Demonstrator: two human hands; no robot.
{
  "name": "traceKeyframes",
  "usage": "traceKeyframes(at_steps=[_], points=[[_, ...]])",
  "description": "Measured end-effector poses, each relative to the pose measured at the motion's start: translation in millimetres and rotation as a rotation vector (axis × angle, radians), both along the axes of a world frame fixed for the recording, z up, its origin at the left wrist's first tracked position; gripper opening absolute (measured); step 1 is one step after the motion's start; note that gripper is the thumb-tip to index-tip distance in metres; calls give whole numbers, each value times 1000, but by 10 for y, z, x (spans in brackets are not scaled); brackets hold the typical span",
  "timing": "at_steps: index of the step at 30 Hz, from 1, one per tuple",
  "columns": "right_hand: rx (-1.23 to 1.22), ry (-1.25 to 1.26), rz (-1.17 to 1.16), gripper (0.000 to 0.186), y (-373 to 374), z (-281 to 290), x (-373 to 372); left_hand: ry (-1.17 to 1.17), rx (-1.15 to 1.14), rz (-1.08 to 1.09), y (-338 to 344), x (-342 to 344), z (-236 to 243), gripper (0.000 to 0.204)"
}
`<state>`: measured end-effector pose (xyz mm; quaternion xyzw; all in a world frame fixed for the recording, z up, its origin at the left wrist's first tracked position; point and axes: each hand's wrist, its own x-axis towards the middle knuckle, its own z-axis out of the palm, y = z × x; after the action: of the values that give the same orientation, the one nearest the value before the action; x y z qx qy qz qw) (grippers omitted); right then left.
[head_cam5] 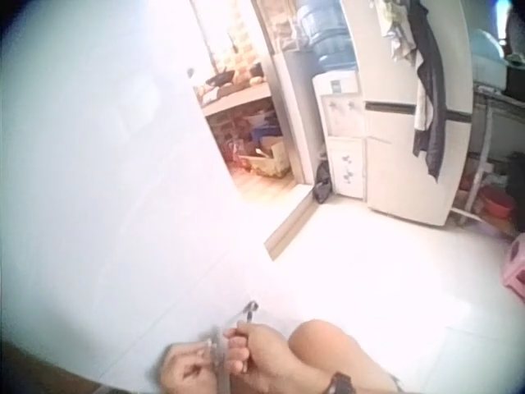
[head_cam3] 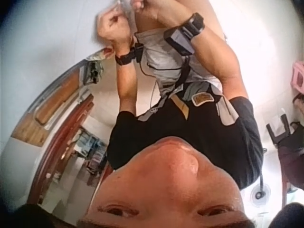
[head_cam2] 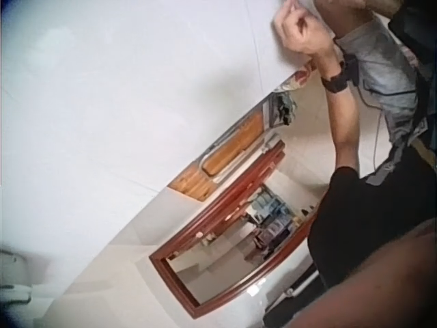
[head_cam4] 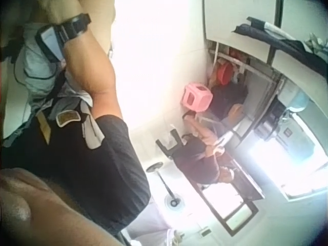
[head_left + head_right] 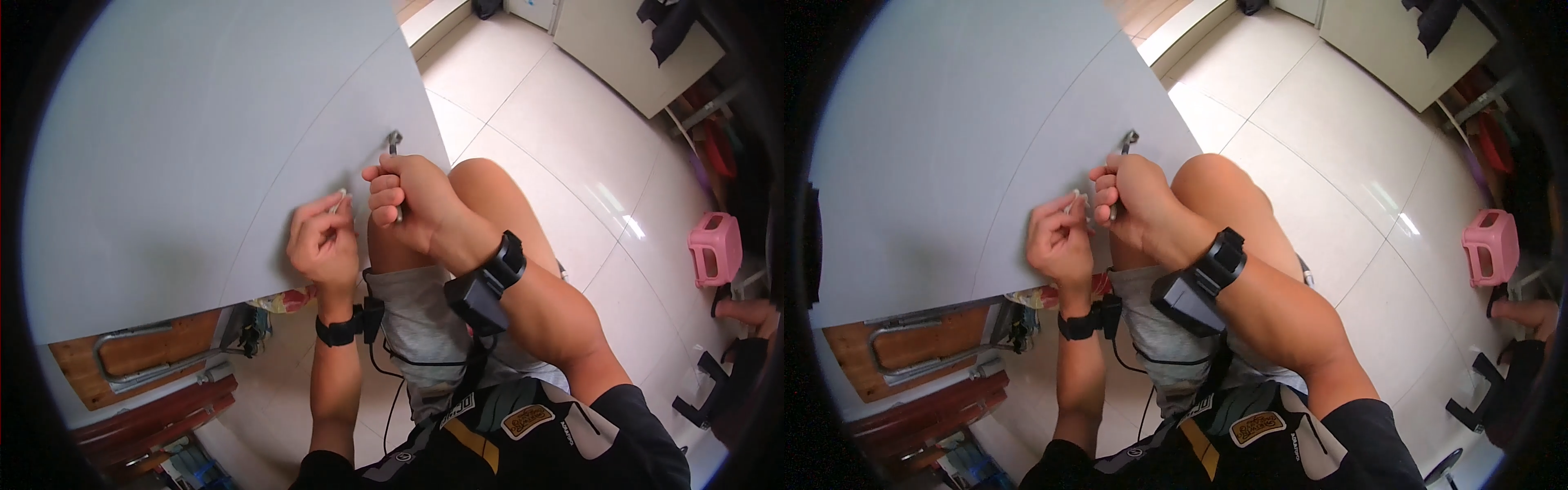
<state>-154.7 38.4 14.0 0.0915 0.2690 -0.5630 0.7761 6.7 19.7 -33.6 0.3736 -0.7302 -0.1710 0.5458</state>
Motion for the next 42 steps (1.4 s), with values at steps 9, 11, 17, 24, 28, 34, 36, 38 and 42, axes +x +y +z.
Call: traceKeyframes(at_steps=[9, 11, 17, 24, 28, 34, 36, 38, 42], points=[[-44, 101, -344, 43, 70, 181, -158, -335, -313, -168, -572, -738, 215, 13], [-51, 118, -408, 42, 76, 203, -231, -501, -216, -195, -607, -892, 238, 15], [-29, 126, -483, 37, -10, 132, -144, -440, -3, -319, -558, -996, 203, 3], [-47, 65, -380, 18, 35, 187, -231, -409, 515, -492, -383, -678, 42, 17], [-51, 48, -317, 19, 59, 269, -96, -391, 396, -463, -220, -397, 24, 8], [-60, -43, -341, 17, 35, 133, -156, -667, 70, -182, -315, -144, 128, 14], [-118, -20, -342, 16, 30, 196, -174, -645, 23, -195, -336, -247, 223, 15], [-176, -7, -345, 15, -4, 184, -174, -633, -25, -209, -344, -398, 344, 15], [-3, -81, -517, 16, -72, 152, -170, -565, -164, -284, -473, -710, 481, 16]])
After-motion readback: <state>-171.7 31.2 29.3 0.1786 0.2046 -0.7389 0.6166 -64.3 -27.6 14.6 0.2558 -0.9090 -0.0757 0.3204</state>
